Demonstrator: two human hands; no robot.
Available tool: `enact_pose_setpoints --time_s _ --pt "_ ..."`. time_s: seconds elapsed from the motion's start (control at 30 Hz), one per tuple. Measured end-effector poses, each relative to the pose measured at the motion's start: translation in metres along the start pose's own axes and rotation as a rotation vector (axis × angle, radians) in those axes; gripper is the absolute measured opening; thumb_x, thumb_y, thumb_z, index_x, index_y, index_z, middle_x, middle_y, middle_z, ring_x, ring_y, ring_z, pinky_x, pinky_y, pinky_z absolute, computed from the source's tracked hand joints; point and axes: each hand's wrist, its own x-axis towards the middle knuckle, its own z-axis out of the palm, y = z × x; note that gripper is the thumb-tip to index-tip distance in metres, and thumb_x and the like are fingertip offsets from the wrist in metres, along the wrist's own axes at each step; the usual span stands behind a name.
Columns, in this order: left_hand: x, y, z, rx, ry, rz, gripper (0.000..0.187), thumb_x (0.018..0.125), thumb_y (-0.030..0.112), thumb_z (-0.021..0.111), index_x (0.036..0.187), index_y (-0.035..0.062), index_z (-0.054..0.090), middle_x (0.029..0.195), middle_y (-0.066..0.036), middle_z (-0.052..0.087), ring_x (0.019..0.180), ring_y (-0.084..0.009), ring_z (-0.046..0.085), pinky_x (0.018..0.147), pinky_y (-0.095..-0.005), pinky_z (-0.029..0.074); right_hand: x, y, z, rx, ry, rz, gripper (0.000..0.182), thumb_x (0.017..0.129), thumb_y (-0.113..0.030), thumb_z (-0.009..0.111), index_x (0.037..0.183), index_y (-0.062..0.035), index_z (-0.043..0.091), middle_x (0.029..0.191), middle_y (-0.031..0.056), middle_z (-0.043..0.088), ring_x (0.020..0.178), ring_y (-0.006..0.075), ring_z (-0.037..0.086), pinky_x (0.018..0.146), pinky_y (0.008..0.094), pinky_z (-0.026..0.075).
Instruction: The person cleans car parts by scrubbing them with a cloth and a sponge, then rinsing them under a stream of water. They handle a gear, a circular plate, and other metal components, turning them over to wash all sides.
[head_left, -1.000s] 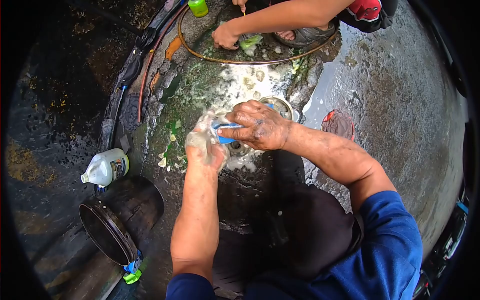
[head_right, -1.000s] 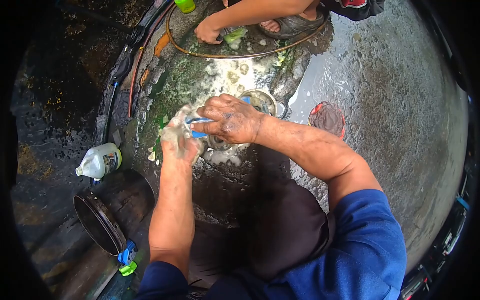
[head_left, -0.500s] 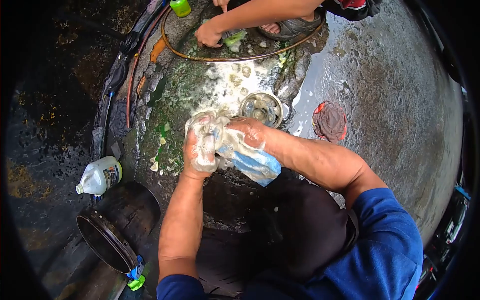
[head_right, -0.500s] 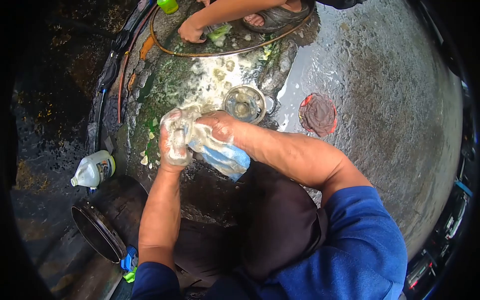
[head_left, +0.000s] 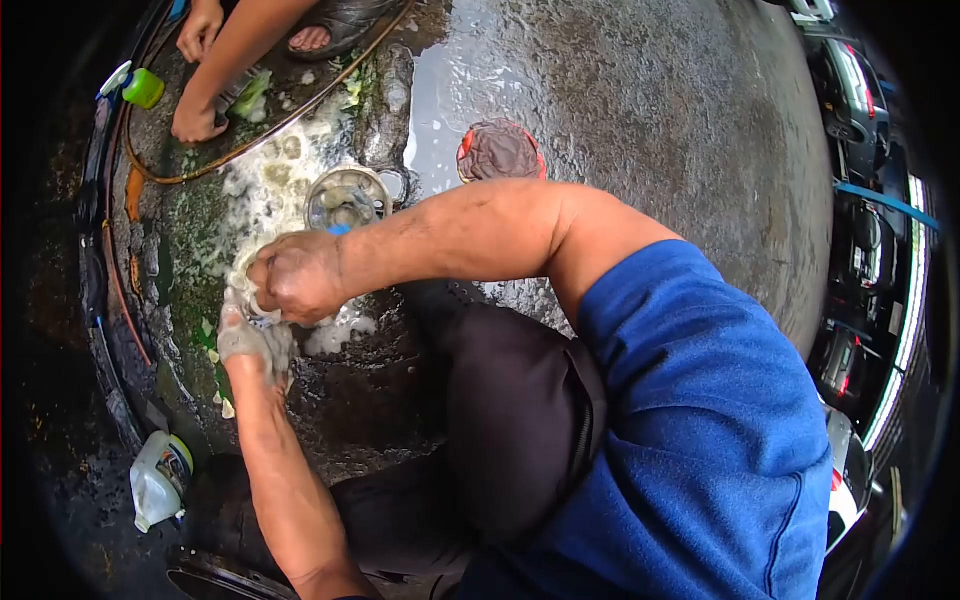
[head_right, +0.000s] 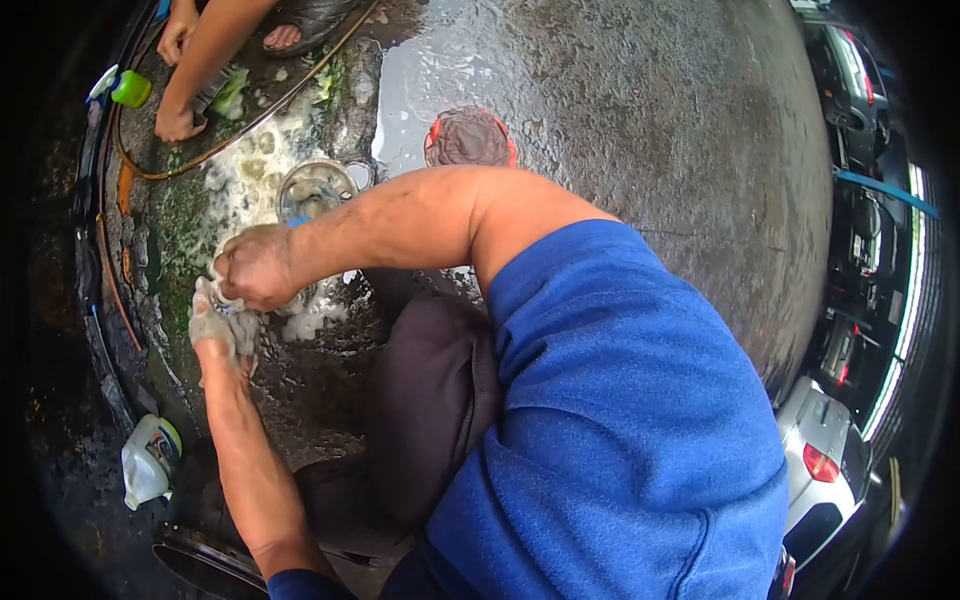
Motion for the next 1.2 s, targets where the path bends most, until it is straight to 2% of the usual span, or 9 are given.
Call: enact_pose_setpoints --time_s 0.07,0.13,0.23,0.3,0.37,0.57,0.77,0.93,1.2 --pt "0.023 -0.018 -0.023 0.071 0.061 0.135 0.034 0.096 0.027 0.044 0.119 0.0037 0.051 0.112 -0.014 0.058 0.096 -0.0286 0.059 0.084 -0.0385 0.049 0.006 -0.013 0.003 0.359 -0.158 0.567 0.01 0.069 -0.021 0.061 0.071 -0.0107 0.062 0.068 0.0105 0.056 0.075 0.0291 0.059 0.068 0.0397 0.049" --pt "0.022 -0.024 -0.035 1.387 0.187 1.166 0.034 0.095 0.025 0.045 0.114 -0.0022 0.049 0.108 -0.016 0.057 0.095 -0.0265 0.057 0.087 -0.0339 0.045 0.006 0.013 0.025 0.195 -0.223 0.273 0.013 0.07 -0.021 0.06 0.073 -0.0086 0.062 0.067 0.0118 0.057 0.077 0.0307 0.06 0.07 0.0402 0.049" --pt "0.026 -0.03 -0.039 1.308 0.09 1.146 0.036 0.094 0.027 0.048 0.111 -0.0038 0.048 0.106 -0.019 0.057 0.096 -0.0287 0.057 0.088 -0.0346 0.043 0.014 0.02 0.011 0.061 -0.443 0.061 0.024 0.075 -0.025 0.056 0.081 -0.0028 0.063 0.078 0.0157 0.065 0.083 0.0342 0.061 0.076 0.0409 0.049" --pt "0.028 -0.029 -0.033 1.214 0.067 1.117 0.034 0.093 0.029 0.051 0.111 0.0007 0.049 0.099 -0.013 0.057 0.09 -0.024 0.056 0.079 -0.0341 0.046 0.018 0.004 -0.033 0.428 -0.479 0.662 0.029 0.077 -0.027 0.055 0.088 -0.0013 0.065 0.087 0.0178 0.066 0.084 0.0347 0.062 0.077 0.041 0.049" --pt "0.015 -0.016 -0.018 0.312 0.123 0.265 0.029 0.092 0.03 0.053 0.109 0.0067 0.052 0.09 -0.006 0.055 0.079 -0.0171 0.053 0.065 -0.0308 0.047 0.023 0.009 -0.049 0.349 -0.494 0.65 0.034 0.079 -0.029 0.053 0.094 -0.0003 0.065 0.089 0.0192 0.066 0.086 0.0342 0.062 0.079 0.04 0.049" --pt "0.018 -0.004 0.004 0.04 0.075 0.202 0.035 0.093 0.039 0.05 0.103 0.005 0.052 0.074 -0.008 0.052 0.056 -0.0179 0.046 0.049 -0.0293 0.04 0.048 0.009 -0.067 0.128 -0.558 0.615 0.039 0.079 -0.03 0.052 0.098 0.0016 0.065 0.098 0.0204 0.066 0.093 0.0345 0.063 0.083 0.0403 0.048" --pt "0.004 0.016 0.012 -0.133 -0.111 0.129 0.062 0.091 0.048 0.053 0.126 -0.0022 0.042 0.098 -0.02 0.056 0.077 -0.0254 0.058 0.063 -0.032 0.05 0.055 -0.012 -0.069 0.248 -0.356 0.774 0.04 0.076 -0.03 0.055 0.102 0.0007 0.064 0.1 0.0219 0.065 0.097 0.0354 0.062 0.087 0.0398 0.047" --pt "-0.017 0.029 0.028 -0.256 -0.105 -0.028 0.046 0.089 0.026 0.055 0.125 -0.0002 0.046 0.119 -0.019 0.053 0.104 -0.0356 0.056 0.088 -0.0462 0.05 0.052 -0.024 -0.081 0.23 -0.497 0.662 0.046 0.075 -0.03 0.058 0.109 0.002 0.06 0.104 0.023 0.064 0.1 0.0354 0.061 0.089 0.0408 0.047" --pt "-0.012 0.032 0.009 -0.314 -0.102 0.129 0.035 0.084 0.02 0.057 0.113 -0.0004 0.055 0.107 -0.017 0.058 0.099 -0.0333 0.058 0.088 -0.0455 0.049 0.01 -0.042 -0.188 0.285 -0.466 0.706 0.033 0.08 -0.026 0.066 0.103 -0.0034 0.064 0.097 0.0147 0.066 0.091 0.0246 0.062 0.082 0.0369 0.048"
